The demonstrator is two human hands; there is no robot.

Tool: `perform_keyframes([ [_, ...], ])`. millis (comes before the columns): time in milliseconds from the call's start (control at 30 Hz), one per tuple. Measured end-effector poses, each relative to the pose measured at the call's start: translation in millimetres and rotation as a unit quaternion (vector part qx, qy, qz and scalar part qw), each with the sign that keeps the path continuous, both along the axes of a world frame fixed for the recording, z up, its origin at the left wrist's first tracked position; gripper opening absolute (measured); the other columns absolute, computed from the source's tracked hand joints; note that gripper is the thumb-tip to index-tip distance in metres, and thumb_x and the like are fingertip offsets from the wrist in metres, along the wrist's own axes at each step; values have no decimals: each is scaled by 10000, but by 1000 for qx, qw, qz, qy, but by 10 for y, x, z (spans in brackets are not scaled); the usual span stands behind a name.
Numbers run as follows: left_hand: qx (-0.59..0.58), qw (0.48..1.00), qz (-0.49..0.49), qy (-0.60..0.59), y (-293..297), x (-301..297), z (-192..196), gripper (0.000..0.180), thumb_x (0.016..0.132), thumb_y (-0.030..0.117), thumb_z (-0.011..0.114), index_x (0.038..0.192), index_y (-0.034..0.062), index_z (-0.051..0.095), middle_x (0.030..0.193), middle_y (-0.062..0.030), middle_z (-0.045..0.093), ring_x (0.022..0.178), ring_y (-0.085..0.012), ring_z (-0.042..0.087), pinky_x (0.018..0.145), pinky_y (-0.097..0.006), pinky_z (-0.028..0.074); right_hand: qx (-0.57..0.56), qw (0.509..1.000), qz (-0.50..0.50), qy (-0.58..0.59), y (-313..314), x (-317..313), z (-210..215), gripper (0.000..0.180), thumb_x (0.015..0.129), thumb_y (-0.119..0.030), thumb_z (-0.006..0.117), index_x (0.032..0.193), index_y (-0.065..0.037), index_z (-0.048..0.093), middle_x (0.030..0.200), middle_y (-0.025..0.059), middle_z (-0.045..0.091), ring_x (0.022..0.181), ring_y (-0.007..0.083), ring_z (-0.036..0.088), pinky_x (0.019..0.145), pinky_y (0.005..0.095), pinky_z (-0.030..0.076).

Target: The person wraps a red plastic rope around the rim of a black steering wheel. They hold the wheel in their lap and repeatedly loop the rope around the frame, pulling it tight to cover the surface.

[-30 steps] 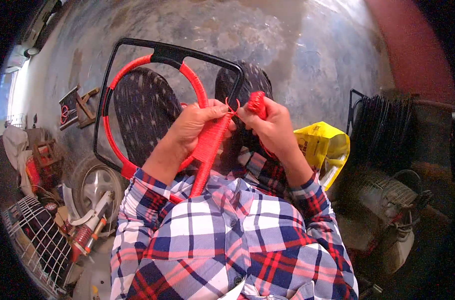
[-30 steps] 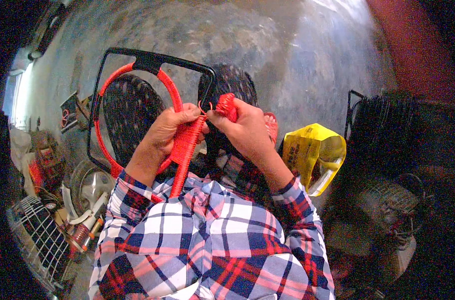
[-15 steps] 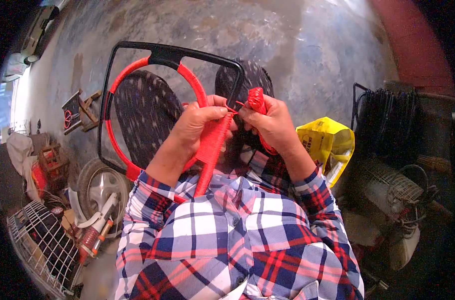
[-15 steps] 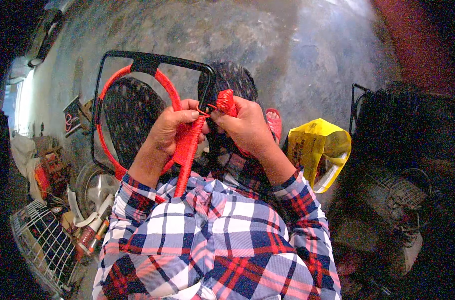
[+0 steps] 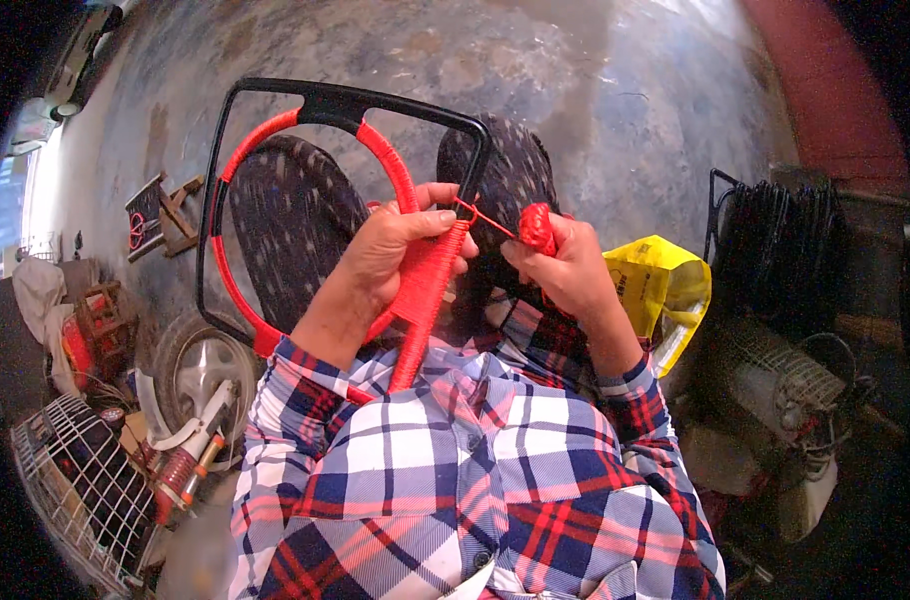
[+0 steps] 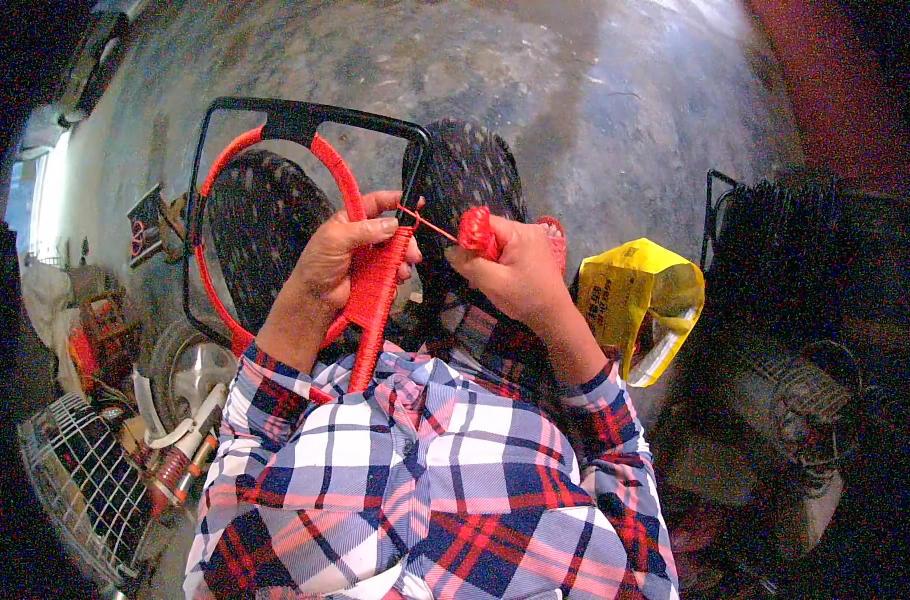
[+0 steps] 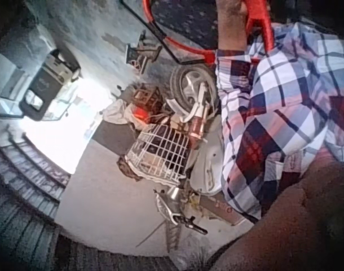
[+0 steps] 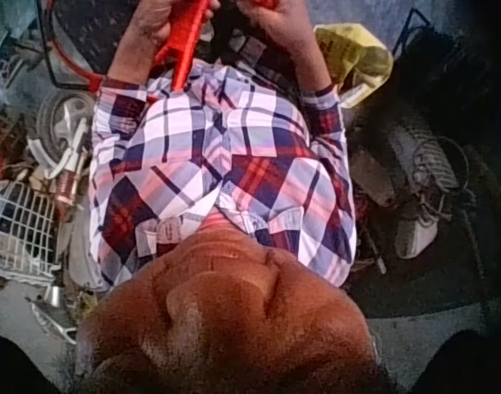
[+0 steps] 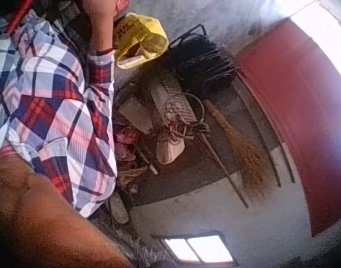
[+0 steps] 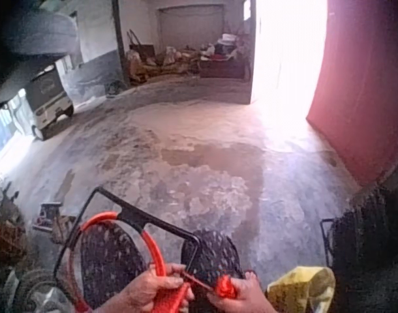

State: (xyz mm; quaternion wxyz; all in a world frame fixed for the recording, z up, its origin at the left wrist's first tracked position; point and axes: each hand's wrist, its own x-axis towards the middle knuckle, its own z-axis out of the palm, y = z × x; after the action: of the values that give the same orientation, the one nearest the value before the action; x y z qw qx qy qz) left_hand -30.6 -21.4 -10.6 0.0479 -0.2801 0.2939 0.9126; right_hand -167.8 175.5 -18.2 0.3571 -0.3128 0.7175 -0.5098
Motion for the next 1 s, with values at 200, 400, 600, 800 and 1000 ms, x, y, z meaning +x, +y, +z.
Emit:
perform_keyframes([
  [200,-11,1000,0,3,9,2,-38,284,918,92,620,1186,60,534,873,-197,680,718,-281,708,639,-377,622,0,998,26,58,41,-20,-31,236,810,-211,738,734,-63,571,582,-2,525,561,84,498,530,295,405],
  [400,7,1000,7,13,7,24,-2,164,940,136,614,1074,74,542,861,-173,682,701,-264,706,608,-350,618,-37,996,-17,-76,98,-3,-94,222,825,-179,727,716,-66,570,606,-35,545,559,81,510,520,281,401],
  [600,-66,998,4,5,73,-43,3,141,958,197,617,953,69,558,793,-160,679,628,-229,687,551,-317,584,-81,974,-109,-181,68,37,-94,191,862,-126,696,720,-72,580,621,-13,573,535,86,531,504,252,405],
  [800,-50,999,3,-16,65,-37,-4,171,946,187,623,1027,60,541,780,-178,685,577,-245,678,497,-328,559,-48,972,-165,-161,18,72,-40,212,885,-167,671,735,-91,543,596,28,572,507,122,529,497,263,394],
  [1000,-21,1000,0,-12,73,-70,-8,268,934,190,630,1133,56,511,787,-189,687,575,-258,679,499,-340,564,-64,969,-151,-182,90,38,-88,172,853,-106,698,738,-59,580,634,12,586,543,118,548,523,263,415],
])
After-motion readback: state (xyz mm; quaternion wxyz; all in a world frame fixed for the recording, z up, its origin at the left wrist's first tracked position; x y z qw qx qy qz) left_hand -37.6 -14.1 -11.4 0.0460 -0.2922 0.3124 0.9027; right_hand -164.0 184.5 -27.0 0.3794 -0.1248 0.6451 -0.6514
